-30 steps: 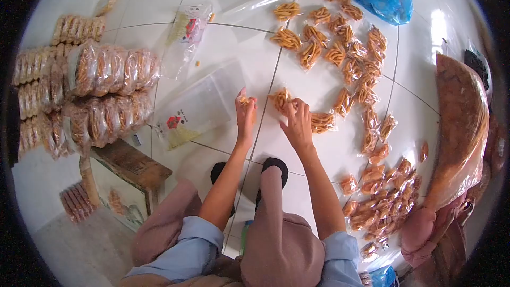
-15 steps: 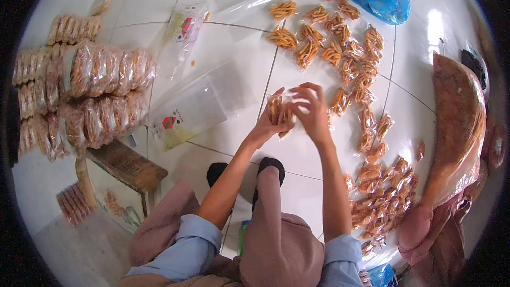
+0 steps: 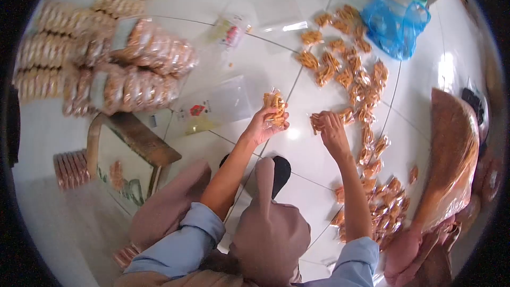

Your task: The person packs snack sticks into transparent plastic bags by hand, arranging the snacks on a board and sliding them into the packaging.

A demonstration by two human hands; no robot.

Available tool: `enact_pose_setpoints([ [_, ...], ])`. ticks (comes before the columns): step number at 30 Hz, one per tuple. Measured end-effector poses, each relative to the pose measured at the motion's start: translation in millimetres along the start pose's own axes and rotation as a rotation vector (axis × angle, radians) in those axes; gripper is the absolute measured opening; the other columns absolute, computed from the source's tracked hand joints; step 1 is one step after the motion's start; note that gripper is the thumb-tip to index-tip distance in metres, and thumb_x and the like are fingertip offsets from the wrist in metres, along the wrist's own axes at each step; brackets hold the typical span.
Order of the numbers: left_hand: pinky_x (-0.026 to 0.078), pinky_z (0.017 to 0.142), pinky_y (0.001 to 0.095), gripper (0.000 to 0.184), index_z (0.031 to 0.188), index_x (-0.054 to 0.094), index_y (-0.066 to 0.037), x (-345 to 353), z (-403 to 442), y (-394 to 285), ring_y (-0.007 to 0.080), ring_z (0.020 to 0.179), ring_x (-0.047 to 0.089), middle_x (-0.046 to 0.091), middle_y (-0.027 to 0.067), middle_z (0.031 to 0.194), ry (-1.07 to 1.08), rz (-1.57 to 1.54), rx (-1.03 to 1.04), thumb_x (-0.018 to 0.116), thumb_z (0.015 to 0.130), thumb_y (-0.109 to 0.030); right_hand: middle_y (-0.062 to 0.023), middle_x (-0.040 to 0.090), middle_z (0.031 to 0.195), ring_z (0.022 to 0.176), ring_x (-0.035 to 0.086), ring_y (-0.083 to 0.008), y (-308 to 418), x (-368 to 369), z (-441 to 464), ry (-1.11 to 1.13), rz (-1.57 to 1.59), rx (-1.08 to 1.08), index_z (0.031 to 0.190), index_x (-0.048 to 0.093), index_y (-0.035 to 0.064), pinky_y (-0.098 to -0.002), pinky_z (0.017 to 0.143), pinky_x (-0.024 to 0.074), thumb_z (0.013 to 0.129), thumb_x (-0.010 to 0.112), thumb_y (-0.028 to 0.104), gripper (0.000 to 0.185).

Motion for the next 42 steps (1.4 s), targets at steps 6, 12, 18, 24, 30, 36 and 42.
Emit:
enact_pose_setpoints([
  [6, 0.046, 0.077, 0.0415, 0.037, 0.115, 0.046, -0.004, 101, -89, -60, 0.0249, 0.094, 0.055, 0.055, 0.0104, 0.105, 0.248, 0.102, -0.012, 0.052, 0.081, -0.019, -0.0112, 0.055, 0.105, 0.105, 0.051, -0.0286, 219, -120, 49, -0.186, 0.019, -0.775, 0.088, 0.046, 0.0034, -0.0506, 0.101, 0.03, 0.068, 0.053, -0.008, 0.024],
  [12, 0.04, 0.09, 0.0578, 0.074, 0.132, 0.03, -0.015, 185, -229, -116, 0.0286, 0.111, 0.048, 0.044, 0.0109, 0.124, 0.385, 0.606, 0.188, 0.057, 0.075, -0.053, -0.0118, 0.053, 0.109, 0.108, 0.05, -0.0292, 349, -156, 24, -0.151, 0.087, -1.067, 0.095, 0.047, 0.0026, -0.0408, 0.099, 0.0379, 0.07, 0.054, -0.004, 0.027],
  [18, 0.047, 0.088, 0.0485, 0.065, 0.128, 0.033, -0.01, 197, -319, -121, 0.0241, 0.102, 0.053, 0.049, 0.0089, 0.114, 0.377, 0.721, 0.295, 0.067, 0.075, -0.024, -0.0118, 0.048, 0.116, 0.113, 0.045, -0.0315, 434, -164, -12, -0.005, 0.243, -0.99, 0.097, 0.048, 0.002, -0.0388, 0.1, 0.0362, 0.068, 0.049, -0.014, 0.034],
  [24, 0.043, 0.094, 0.0424, 0.073, 0.133, 0.027, -0.01, 186, -396, -142, 0.0232, 0.11, 0.049, 0.046, 0.0091, 0.12, 0.337, 0.635, 0.571, 0.066, 0.071, -0.01, -0.0142, 0.039, 0.13, 0.125, 0.033, -0.0309, 495, -178, -18, -0.059, 0.01, -1.181, 0.115, 0.046, 0.002, -0.0423, 0.109, 0.0151, 0.072, 0.058, -0.007, 0.045],
  [30, 0.037, 0.096, 0.0383, 0.105, 0.139, -0.01, -0.021, 180, -461, -148, 0.0233, 0.12, 0.038, 0.024, 0.0141, 0.136, 0.224, 0.866, 0.718, 0.067, 0.069, -0.004, -0.0172, 0.025, 0.139, 0.129, 0.025, -0.0282, 544, -136, 13, 0.634, 0.342, -0.839, 0.136, 0.021, 0.0055, -0.0355, 0.107, 0.0195, 0.06, 0.08, 0.031, 0.099],
  [36, 0.032, 0.099, 0.0321, 0.123, 0.136, -0.022, -0.025, 165, -501, -162, 0.0235, 0.124, 0.03, 0.014, 0.0148, 0.141, -0.041, 1.218, 0.548, 0.074, 0.062, -0.005, -0.0146, 0.045, 0.123, 0.112, 0.044, -0.0257, 579, -98, 8, 0.868, 0.304, -0.836, 0.13, 0.029, 0.0036, -0.0325, 0.097, 0.0336, 0.056, 0.082, 0.026, 0.094],
  [42, 0.031, 0.101, 0.0358, 0.108, 0.14, -0.008, -0.029, 133, -527, -199, 0.0234, 0.123, 0.032, 0.018, 0.0105, 0.14, -0.001, 1.209, 0.72, 0.073, 0.07, -0.017, -0.0132, 0.051, 0.109, 0.105, 0.049, -0.0249, 603, -53, 20, 0.67, 0.312, -0.966, 0.118, 0.037, 0.0034, -0.0331, 0.091, 0.0378, 0.051, 0.082, 0.018, 0.082],
])
Point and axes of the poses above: each hand's wrist, its own z-axis towards the middle knuckle, its own x-axis out of the palm, y = z × x, the point moved 6 cm from there along z, towards the middle knuckle
